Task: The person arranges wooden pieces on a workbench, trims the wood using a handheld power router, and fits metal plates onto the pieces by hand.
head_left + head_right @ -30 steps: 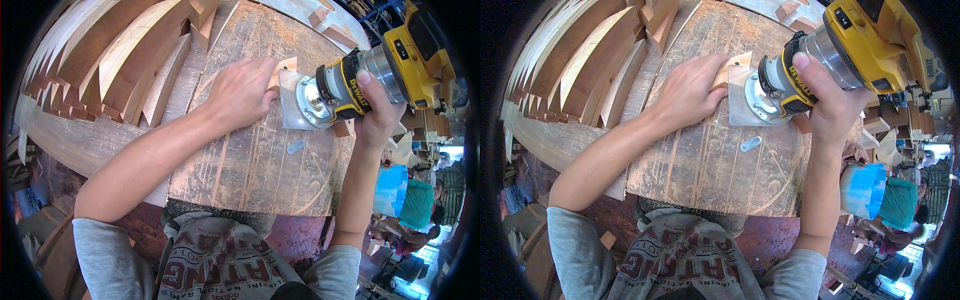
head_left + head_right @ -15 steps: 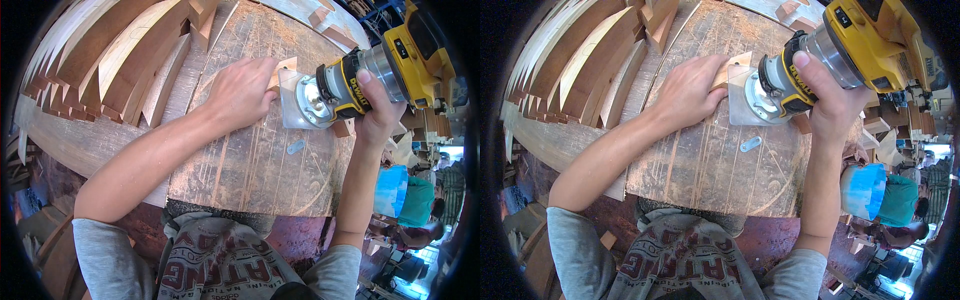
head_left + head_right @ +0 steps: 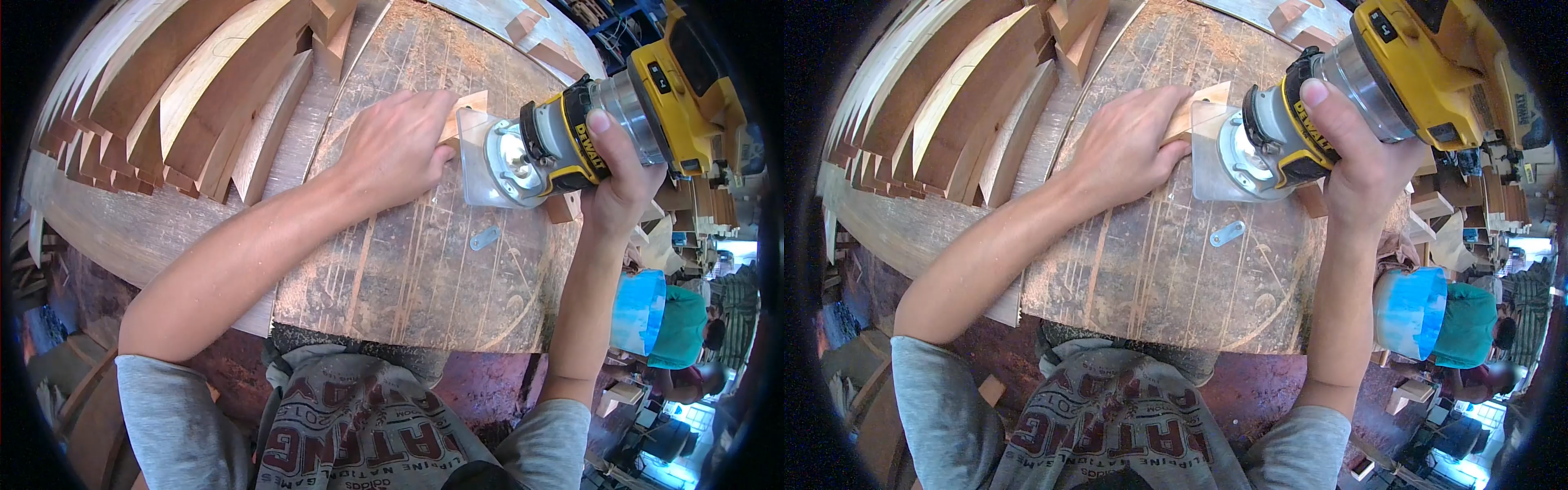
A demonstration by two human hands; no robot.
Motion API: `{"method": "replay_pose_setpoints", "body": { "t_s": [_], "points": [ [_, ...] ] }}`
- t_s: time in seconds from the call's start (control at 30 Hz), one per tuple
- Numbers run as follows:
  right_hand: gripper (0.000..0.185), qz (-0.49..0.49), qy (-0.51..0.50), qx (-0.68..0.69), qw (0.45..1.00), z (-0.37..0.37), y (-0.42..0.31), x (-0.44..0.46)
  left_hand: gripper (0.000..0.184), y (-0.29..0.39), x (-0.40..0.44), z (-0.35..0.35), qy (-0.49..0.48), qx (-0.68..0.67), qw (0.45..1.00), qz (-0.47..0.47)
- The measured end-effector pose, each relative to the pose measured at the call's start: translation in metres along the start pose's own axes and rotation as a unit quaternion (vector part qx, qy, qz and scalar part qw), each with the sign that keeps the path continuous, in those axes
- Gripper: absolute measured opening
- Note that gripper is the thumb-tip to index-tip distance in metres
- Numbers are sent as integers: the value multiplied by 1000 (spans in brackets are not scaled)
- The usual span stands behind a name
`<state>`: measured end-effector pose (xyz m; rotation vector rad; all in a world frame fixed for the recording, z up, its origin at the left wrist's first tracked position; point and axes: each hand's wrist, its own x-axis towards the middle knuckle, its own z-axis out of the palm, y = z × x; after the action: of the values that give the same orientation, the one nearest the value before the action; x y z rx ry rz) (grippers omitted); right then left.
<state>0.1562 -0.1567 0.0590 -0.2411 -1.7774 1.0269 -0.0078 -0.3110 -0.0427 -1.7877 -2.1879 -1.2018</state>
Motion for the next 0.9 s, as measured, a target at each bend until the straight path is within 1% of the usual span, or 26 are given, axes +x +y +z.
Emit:
{"method": "replay_pose_setpoints", "body": {
  "t_s": [0.23, 0.53, 0.73, 0.9],
  "points": [
    [52, 4, -4, -3, 1000, 0, 0, 0, 47, 0, 0, -1, -5, 4, 1000, -3],
    [55, -1, 3, -4, 1000, 2, 2, 2, 46, -1, 0, 1, 14, 0, 1000, 8],
    [52, 4, -9, 18, 1000, 2, 3, 3, 46, -1, 0, 0, 1, -3, 1000, 2],
    [52, 5, -6, 9, 1000, 1, 4, 4, 47, -1, 0, 0, 1, -6, 1000, -1]
  ]
}}
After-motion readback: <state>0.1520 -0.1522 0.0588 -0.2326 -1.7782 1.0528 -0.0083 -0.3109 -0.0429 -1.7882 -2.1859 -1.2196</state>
